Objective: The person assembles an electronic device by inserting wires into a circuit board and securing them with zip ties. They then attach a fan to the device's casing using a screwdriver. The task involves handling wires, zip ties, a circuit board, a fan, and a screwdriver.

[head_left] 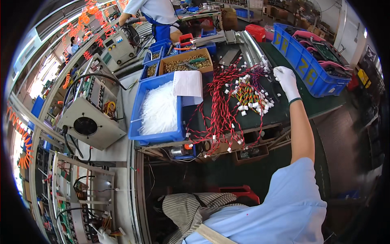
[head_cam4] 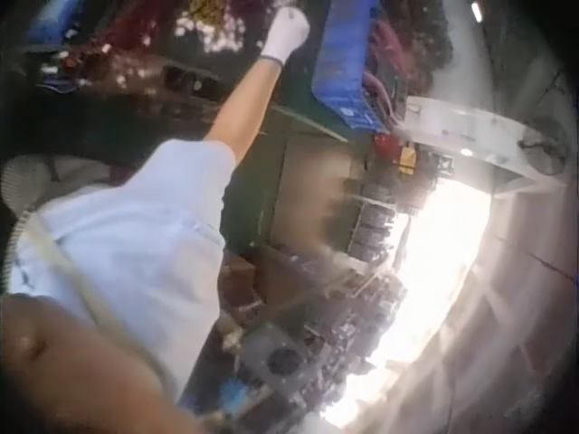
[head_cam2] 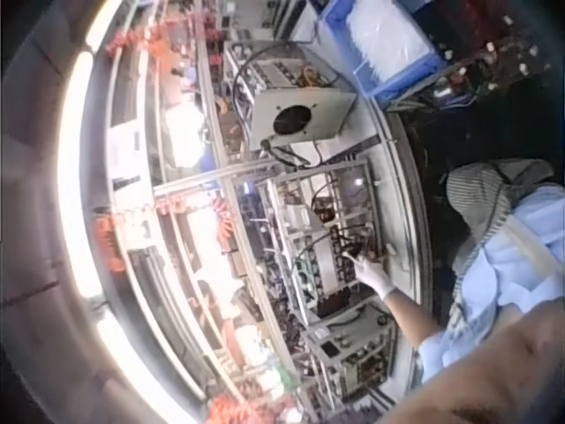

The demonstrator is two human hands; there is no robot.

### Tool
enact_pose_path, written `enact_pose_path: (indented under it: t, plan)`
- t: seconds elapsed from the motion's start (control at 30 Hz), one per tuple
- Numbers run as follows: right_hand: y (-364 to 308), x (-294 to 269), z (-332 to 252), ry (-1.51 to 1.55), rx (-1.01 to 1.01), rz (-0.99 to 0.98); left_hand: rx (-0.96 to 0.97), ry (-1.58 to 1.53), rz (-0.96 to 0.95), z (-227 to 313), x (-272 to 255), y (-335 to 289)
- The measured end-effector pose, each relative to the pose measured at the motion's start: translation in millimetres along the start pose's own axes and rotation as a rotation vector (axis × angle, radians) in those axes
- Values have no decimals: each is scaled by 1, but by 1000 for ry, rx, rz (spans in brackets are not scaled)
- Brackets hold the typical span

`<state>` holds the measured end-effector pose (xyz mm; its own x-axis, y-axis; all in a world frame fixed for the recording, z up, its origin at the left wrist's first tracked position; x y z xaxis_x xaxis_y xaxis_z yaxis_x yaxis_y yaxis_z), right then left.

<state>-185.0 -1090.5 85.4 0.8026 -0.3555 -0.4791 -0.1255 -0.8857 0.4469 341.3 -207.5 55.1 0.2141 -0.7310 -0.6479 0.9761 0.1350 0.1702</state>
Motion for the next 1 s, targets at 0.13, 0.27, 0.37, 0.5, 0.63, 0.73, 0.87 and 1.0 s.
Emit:
enact_pose_path:
  t: [0.13,0.27,0.37,0.5,0.63,0.73,0.87,1.0]
  plan:
    - [-51,96,-120,208,-430,-376,56,-137,132,-35,4,19]
    - [-100,178,-163,-293,-607,-625,246,75,59,45,20,-19]
    - [-101,209,-164,-542,-702,-713,236,25,6,67,16,-38]
    - [-70,204,-178,-522,-748,-603,22,-163,47,12,-15,-55]
    - [-61,193,-202,-683,-702,-567,59,-85,74,2,-30,-67]
    - [-24,151,-229,-346,-554,-147,49,-118,59,-3,-34,-78]
    - [14,126,-244,705,-206,51,57,-130,117,-14,-59,-95]
    - [38,125,-290,949,-99,-211,76,-98,107,-13,-74,-107]
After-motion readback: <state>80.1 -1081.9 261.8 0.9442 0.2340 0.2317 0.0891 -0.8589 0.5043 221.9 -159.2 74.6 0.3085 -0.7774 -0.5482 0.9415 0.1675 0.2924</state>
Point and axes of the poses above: each hand's wrist, its own y-axis towards the middle knuckle, its own x-axis out of the palm, z = x × y, the point moved 10 cm from there along y, towards the middle knuckle, and after that the axes turned 11 degrees about z, right-handed, at the moved point
